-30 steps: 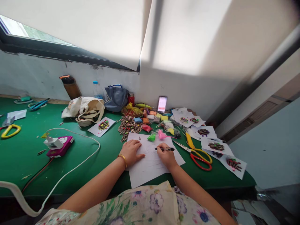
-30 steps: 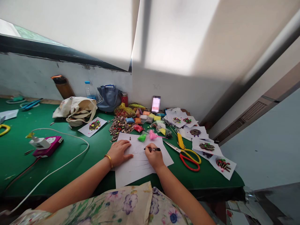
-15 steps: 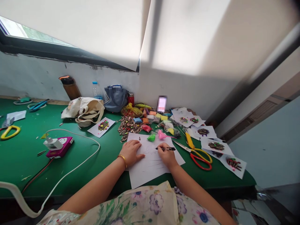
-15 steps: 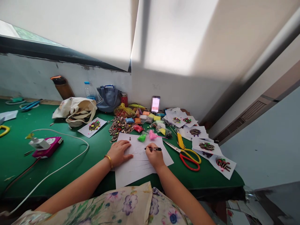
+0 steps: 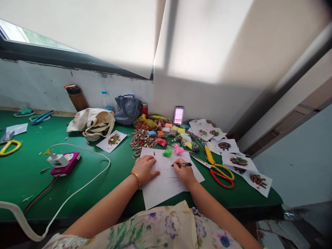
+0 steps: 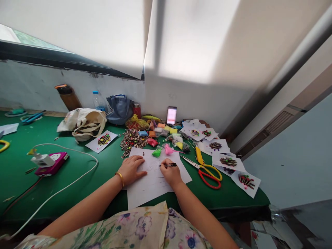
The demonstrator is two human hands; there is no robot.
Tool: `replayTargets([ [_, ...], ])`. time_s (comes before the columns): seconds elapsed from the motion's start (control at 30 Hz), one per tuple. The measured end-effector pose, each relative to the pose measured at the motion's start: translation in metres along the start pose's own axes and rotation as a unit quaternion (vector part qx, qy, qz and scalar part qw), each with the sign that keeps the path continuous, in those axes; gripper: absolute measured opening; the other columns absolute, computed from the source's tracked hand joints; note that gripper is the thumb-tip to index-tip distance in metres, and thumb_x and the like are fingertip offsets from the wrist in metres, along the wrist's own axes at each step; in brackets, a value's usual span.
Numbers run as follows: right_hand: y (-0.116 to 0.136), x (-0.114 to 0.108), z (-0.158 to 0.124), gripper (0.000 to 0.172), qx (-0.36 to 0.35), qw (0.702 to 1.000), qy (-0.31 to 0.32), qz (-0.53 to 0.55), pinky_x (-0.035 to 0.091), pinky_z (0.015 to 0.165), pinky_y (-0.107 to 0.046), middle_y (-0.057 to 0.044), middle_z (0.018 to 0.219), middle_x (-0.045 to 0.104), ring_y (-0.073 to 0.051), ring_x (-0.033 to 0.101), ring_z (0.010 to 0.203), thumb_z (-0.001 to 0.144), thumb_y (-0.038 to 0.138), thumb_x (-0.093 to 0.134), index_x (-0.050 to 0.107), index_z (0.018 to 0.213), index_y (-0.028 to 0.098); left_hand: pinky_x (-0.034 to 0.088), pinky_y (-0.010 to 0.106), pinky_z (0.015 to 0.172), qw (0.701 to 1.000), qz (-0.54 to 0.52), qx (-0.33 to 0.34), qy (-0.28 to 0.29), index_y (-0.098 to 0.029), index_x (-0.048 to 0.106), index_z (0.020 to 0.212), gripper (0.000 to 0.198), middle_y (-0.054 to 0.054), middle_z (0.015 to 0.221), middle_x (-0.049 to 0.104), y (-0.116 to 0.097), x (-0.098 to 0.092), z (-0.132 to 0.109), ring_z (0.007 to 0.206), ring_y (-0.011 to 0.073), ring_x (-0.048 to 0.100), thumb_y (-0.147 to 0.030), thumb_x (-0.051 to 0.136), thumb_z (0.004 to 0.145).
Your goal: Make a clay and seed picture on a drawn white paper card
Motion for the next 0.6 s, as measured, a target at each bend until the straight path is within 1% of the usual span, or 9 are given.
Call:
replayTargets([
  [0.13,-0.0058,-0.0103,0.001,0.015,0.019,0.999,-0.03,0.008,0.039,0.061,-0.025,0.002,0.071,0.064,-0.016,0.057,0.066,0.079,0.028,0.046,0.058,0.072,0.023,0.032,0.043,0.102,1.0,0.005,0.006,-0.005,-0.028,0.062,0.116,0.051,0.006,0.128,0.057,0.0007,0.001,0.0,0.123,0.0284,0.046,-0.056,0.067,0.074],
  [0.23,-0.0041,-0.0107,0.0009,0.015,0.018,1.0,-0.015,-0.004,0.039,0.063,-0.026,0.002,0.072,0.064,-0.016,0.058,0.068,0.079,0.028,0.046,0.059,0.072,0.023,0.032,0.043,0.101,1.0,0.007,0.009,-0.009,-0.027,0.062,0.115,0.051,0.006,0.128,0.058,0.0007,0.0012,-0.0001,0.122,0.0284,0.046,-0.056,0.067,0.073],
  [0.4,0.0008,-0.0039,0.0002,0.016,0.0,1.0,0.016,-0.01,0.04,0.064,-0.025,0.002,0.074,0.066,-0.016,0.059,0.07,0.08,0.027,0.046,0.061,0.077,0.024,0.032,0.043,0.101,1.0,0.008,0.011,-0.01,-0.027,0.062,0.115,0.05,0.007,0.129,0.058,0.0003,0.0008,-0.0002,0.122,0.0278,0.047,-0.056,0.067,0.074],
  [0.6,-0.0026,-0.0046,0.0007,0.015,0.014,1.0,0.008,-0.02,0.039,0.064,-0.025,0.002,0.072,0.065,-0.016,0.059,0.07,0.08,0.026,0.047,0.06,0.074,0.024,0.033,0.043,0.099,1.0,0.012,0.017,-0.015,-0.026,0.062,0.115,0.051,0.006,0.128,0.058,0.0008,0.0017,-0.0001,0.121,0.0281,0.047,-0.057,0.067,0.074],
])
Point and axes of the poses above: each hand's wrist, its own z-axis towards the middle knuckle, its own x-axis out of the palm, y = z × x, the point moved 9 cm from there along z, towards the middle knuckle
